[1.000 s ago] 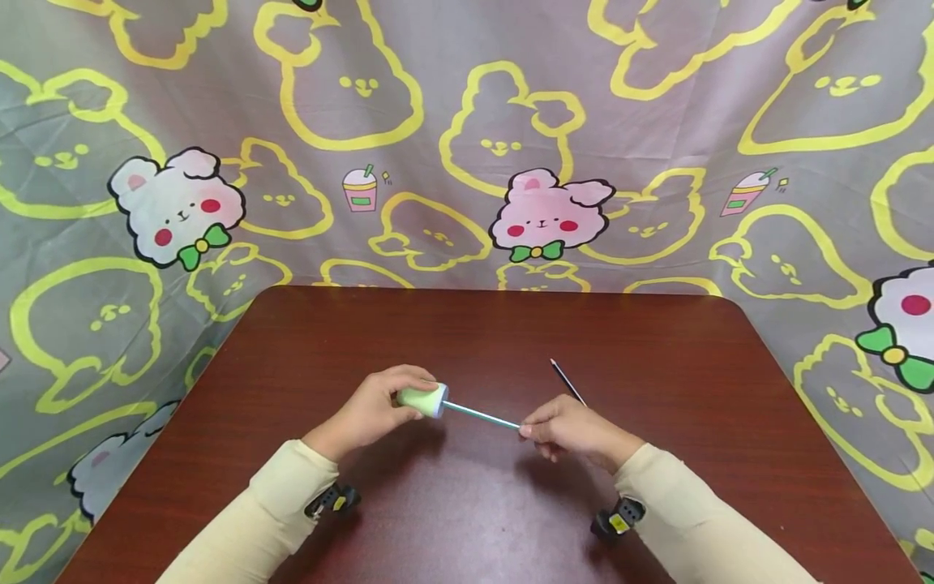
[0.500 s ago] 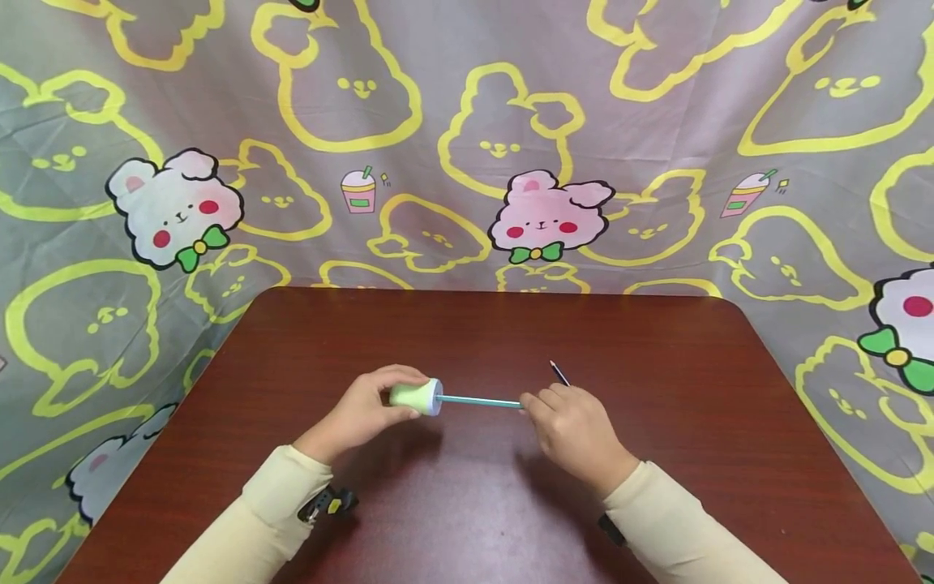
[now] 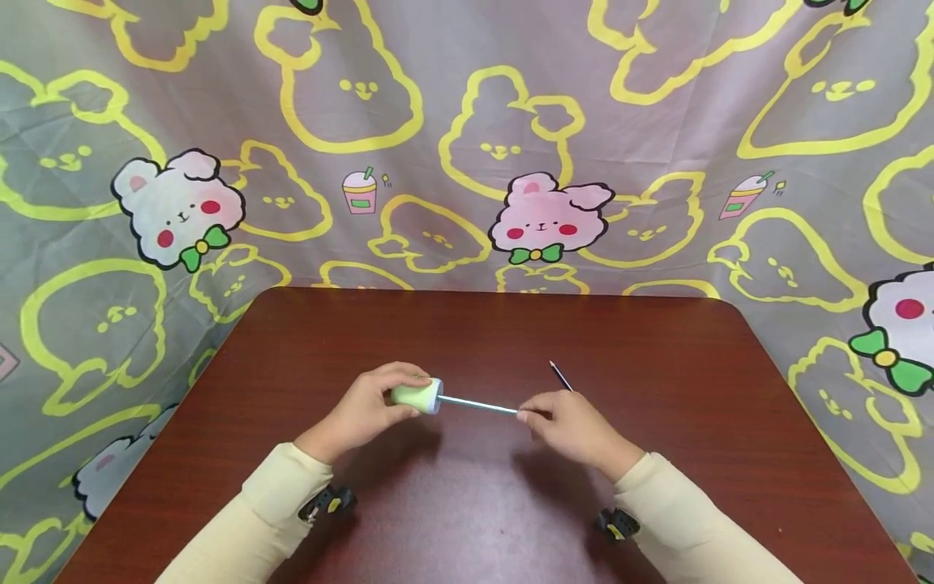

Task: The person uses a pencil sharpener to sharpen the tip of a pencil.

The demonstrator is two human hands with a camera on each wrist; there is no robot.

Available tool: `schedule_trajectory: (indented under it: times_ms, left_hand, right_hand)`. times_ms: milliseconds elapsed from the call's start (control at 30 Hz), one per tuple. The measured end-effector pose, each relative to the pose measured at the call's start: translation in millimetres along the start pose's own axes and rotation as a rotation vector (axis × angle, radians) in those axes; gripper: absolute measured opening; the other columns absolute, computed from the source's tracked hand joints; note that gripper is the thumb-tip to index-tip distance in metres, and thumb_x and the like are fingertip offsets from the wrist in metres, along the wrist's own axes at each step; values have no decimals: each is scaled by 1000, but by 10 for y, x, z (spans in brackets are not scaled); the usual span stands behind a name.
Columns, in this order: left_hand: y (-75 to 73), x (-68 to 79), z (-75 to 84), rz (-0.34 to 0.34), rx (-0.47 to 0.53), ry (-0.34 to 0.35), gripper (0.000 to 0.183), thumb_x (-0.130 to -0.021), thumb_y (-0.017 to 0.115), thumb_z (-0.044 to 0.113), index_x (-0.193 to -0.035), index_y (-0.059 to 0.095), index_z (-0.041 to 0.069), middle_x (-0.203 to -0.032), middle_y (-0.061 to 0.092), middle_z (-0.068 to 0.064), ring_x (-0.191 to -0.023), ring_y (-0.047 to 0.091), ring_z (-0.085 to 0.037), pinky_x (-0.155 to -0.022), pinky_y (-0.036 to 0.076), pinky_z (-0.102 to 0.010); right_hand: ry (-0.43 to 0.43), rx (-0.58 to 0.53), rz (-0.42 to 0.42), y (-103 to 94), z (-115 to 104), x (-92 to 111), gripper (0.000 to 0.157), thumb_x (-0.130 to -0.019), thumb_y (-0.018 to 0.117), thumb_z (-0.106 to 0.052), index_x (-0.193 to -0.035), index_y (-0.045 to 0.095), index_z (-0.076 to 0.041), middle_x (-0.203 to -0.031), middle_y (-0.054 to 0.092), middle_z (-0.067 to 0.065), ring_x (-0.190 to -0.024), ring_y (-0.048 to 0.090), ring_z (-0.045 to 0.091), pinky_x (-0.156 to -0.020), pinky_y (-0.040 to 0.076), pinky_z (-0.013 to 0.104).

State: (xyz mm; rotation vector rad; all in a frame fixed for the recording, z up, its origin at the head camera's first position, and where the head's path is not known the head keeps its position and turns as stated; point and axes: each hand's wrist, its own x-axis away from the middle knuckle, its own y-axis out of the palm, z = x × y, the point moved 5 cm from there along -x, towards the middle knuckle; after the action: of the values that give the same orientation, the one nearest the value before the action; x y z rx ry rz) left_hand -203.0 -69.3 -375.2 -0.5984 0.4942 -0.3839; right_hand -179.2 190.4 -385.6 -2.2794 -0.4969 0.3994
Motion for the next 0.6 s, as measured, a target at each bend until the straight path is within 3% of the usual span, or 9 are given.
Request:
schedule_trajectory:
  times_ms: [67,167,233,300,367,433,500,567,600]
  left_hand:
    - [-34,-16,-5,14,21,-5,38,-71,78,-8,-107,71,0,-112,67,-11,-106,62,-27,-90,49,-35]
    - [-70,-25,-19,26,45,-13,38,-70,78,-7,-107,71,0,-111,67,-12,-107,61,-28,-93,47,-36]
    - [-81,-19,-17,25,68,-18,38,-70,78,-7,-107,71,0,-111,67,-13,-107,61,-28,-92,47,-35]
    - [-86,-9,-2,22,77,-16,38,-70,78,-7,-107,71,0,-112,67,-13,-107,61,-28,-92,47,-33]
    - [-89,1,28,20,77,-10,38,-70,77,-8,-107,71,0,-112,67,-13,-108,61,-29,-92,47,-33]
    - [-87,9,51,21,57,10,38,-71,77,-9,-107,71,-1,-112,67,-12,-107,61,-28,-91,48,-33]
    - [-83,12,69,20,22,25,38,-71,77,-10,-108,71,0,-112,67,-11,-107,62,-27,-89,49,-33]
    - [-77,18,91,15,-18,44,39,-71,76,-10,-108,72,1,-113,67,-10,-107,62,-27,-86,51,-32]
    - [-69,19,98,10,-39,54,39,-71,77,-10,-109,72,1,-113,66,-9,-107,61,-27,-86,51,-32]
  right_hand:
    - [-192,233,179,-55,-102,20,17,-93,64,-26,-93,72,-12,-73,60,-10,-61,49,5,-55,43,26]
    - [-513,533,463,-76,-282,96,24,-96,57,-27,-93,72,-8,-75,64,-4,-62,54,13,-55,46,32]
    - [-662,624,569,-56,-360,137,31,-100,49,-25,-89,70,-5,-71,64,0,-59,54,17,-53,46,33]
    - [-698,628,598,-46,-396,150,34,-102,47,-24,-85,69,-5,-67,62,-1,-57,52,16,-51,45,31]
    - [-655,586,565,-44,-392,144,32,-100,51,-25,-82,69,-7,-65,61,-3,-56,53,13,-49,44,29]
    - [-531,491,469,-43,-354,113,21,-94,61,-21,-81,70,-9,-67,64,-6,-57,54,8,-50,44,27]
    - [-336,283,280,-33,-263,61,12,-90,67,-18,-82,72,-10,-66,63,-8,-56,52,5,-50,44,25]
    - [-103,-14,59,8,-138,21,7,-84,71,-12,-85,72,-5,-65,61,-6,-56,50,4,-52,44,25]
    - [22,-145,-22,28,-75,16,10,-87,69,-13,-86,72,-3,-63,58,-6,-56,49,4,-53,43,25]
